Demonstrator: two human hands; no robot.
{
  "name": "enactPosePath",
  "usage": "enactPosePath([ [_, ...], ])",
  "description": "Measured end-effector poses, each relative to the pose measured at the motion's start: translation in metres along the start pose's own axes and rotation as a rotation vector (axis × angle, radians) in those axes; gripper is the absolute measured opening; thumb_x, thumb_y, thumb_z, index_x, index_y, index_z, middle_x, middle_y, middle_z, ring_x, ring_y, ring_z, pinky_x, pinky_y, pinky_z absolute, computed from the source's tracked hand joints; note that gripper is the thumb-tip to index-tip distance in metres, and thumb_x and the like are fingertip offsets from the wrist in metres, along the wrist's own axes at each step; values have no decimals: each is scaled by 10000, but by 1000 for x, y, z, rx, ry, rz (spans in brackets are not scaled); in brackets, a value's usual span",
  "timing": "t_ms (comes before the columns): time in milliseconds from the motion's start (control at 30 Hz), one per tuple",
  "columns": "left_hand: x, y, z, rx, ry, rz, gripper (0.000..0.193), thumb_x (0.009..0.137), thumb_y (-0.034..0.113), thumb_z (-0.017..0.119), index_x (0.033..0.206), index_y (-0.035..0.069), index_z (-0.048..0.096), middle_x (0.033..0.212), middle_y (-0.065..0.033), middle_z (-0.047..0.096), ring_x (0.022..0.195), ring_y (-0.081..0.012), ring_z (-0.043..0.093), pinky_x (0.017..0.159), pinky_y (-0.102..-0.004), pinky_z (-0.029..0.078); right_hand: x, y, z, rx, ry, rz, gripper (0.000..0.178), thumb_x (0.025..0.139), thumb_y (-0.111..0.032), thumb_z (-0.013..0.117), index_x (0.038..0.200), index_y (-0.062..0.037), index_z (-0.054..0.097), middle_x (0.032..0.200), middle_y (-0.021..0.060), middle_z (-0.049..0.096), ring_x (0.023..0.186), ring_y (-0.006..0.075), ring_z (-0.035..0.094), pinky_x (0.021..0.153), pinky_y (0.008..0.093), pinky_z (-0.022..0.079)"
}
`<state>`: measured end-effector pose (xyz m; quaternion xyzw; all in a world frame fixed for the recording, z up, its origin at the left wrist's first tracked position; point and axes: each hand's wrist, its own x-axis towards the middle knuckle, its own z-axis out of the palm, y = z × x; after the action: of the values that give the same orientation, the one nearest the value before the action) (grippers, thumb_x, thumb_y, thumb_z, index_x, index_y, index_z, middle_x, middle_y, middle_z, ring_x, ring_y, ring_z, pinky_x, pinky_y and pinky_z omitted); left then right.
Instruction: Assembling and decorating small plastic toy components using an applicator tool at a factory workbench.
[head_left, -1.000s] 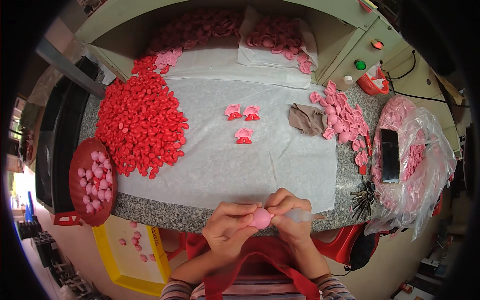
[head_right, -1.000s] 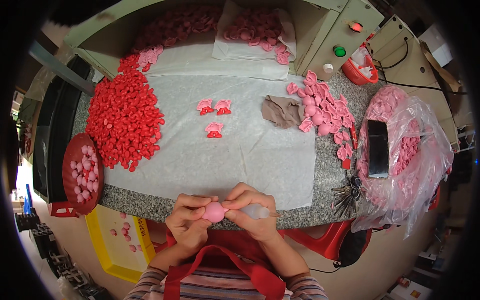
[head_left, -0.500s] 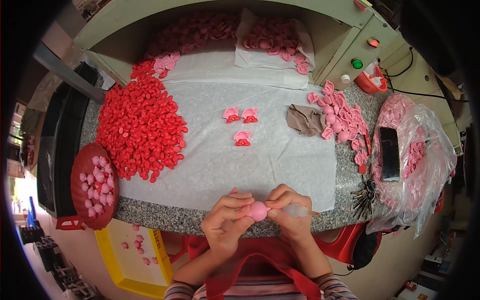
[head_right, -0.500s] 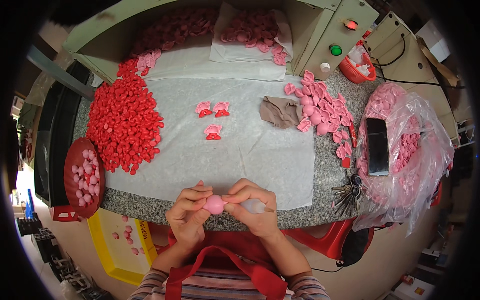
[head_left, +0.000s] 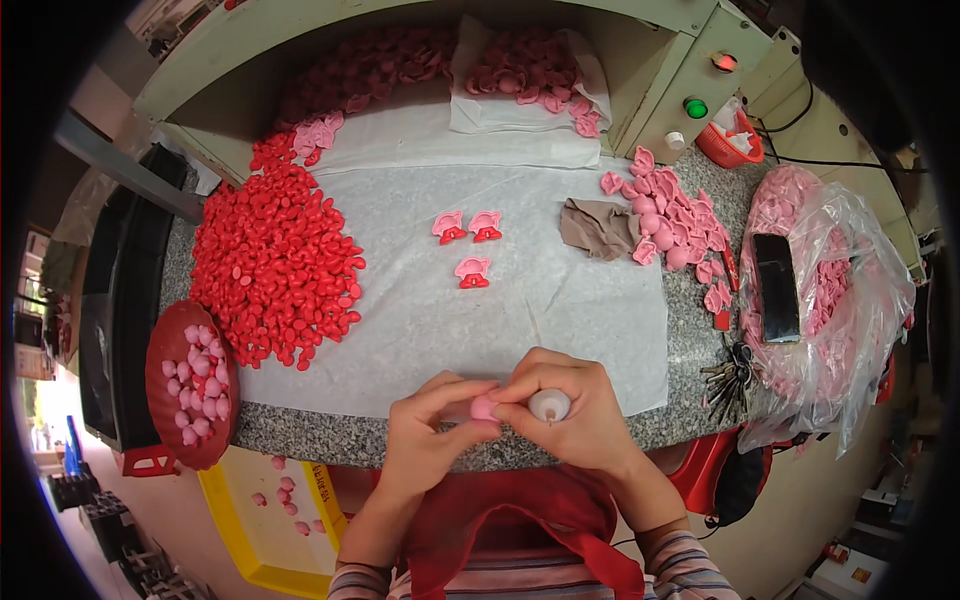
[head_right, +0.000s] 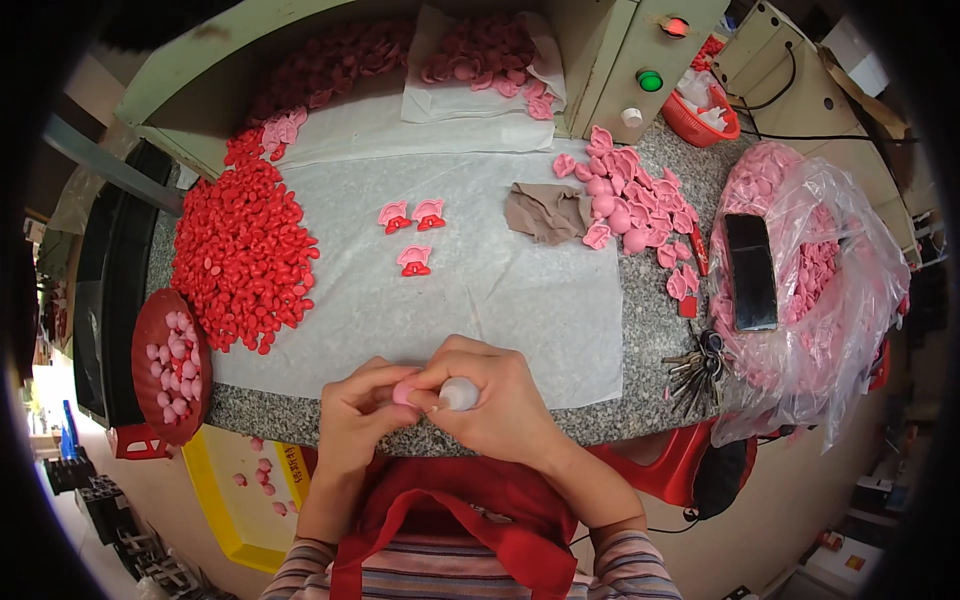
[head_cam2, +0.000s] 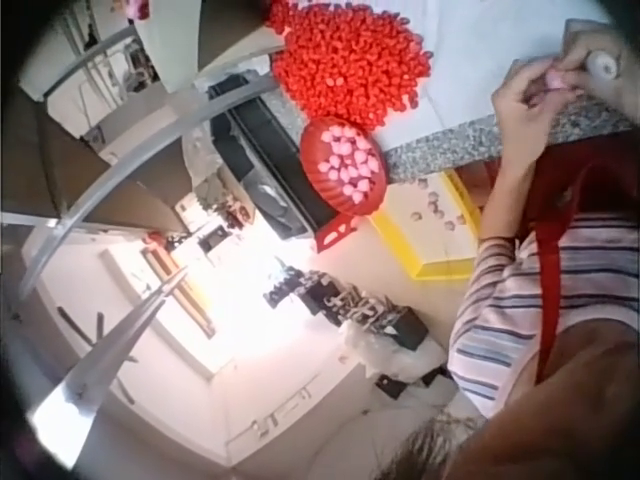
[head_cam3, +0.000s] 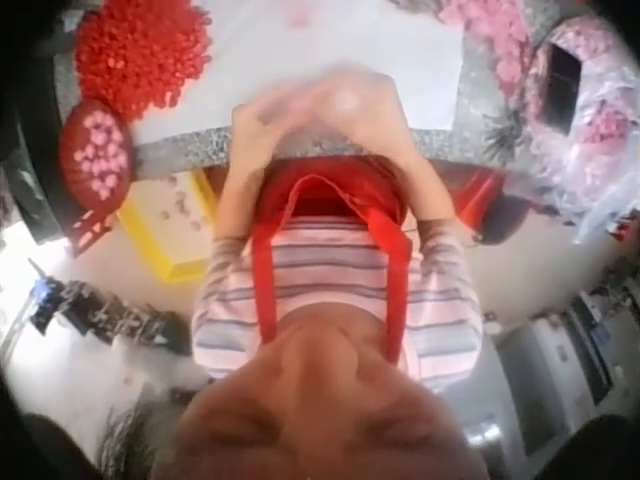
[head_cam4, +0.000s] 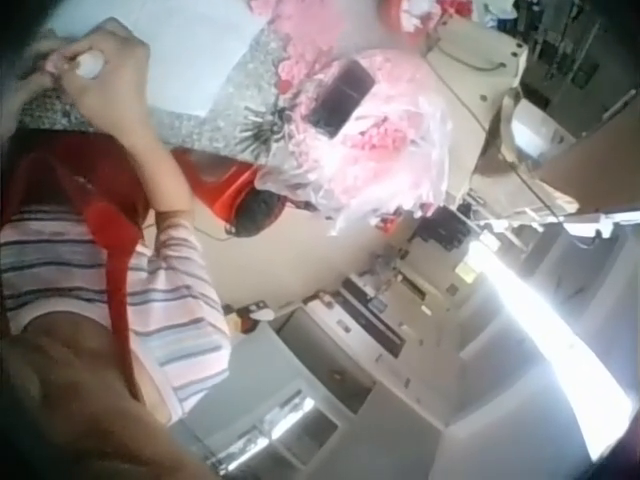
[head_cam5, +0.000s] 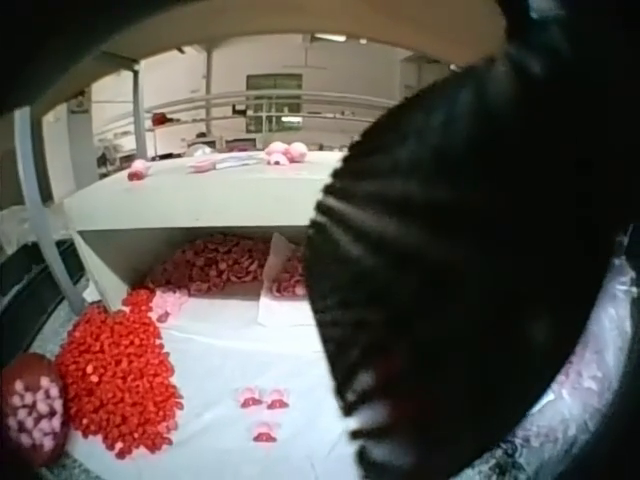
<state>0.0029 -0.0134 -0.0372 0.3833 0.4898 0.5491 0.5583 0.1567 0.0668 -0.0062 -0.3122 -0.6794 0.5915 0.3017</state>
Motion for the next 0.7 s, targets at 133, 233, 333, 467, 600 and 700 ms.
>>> enactPosePath([
  [133,-3,-21,0,-1020,-31,-186,442,772,140,649,1146,-29,486,990,-107,560,896,-212,572,716,-259,490,-3,-8,2,-42,172,-72,226,631,8,720,839,-51,653,782,50,538,664,107,524,569,215,411],
  [233,-5,-35,6,-1269,-17,-272,442,830,212,576,1187,-14,444,1049,-118,549,958,-228,554,758,-272,484,-17,-3,8,-173,176,-77,315,598,-6,750,888,-61,640,828,44,506,690,111,524,573,222,425],
  [333,-5,-40,11,-1159,-116,-293,437,848,325,538,1186,70,433,1093,-103,524,996,-219,531,816,-333,477,-24,-3,23,-214,295,-97,360,567,-29,778,894,-68,634,835,48,491,705,120,525,577,237,440],
  [467,-7,-42,11,-1141,-109,-320,441,839,336,553,1182,83,441,1097,-95,527,1007,-224,523,805,-345,479,-24,-1,26,-402,362,-182,368,551,-33,788,884,-57,632,825,55,493,701,135,530,569,240,451],
  [600,-1,-38,12,-1125,-247,-205,475,816,188,608,1211,17,407,1059,-125,556,966,-225,560,805,-346,478,-25,2,25,-310,328,-119,365,548,-24,787,878,-50,631,817,69,496,687,159,537,553,241,450],
  [700,-5,-29,6,-883,-122,-118,437,816,125,602,1201,14,428,1062,-129,561,960,-229,566,821,-354,471,-22,2,25,-301,313,-132,353,553,-22,784,870,-52,632,809,77,501,673,165,539,555,238,452],
])
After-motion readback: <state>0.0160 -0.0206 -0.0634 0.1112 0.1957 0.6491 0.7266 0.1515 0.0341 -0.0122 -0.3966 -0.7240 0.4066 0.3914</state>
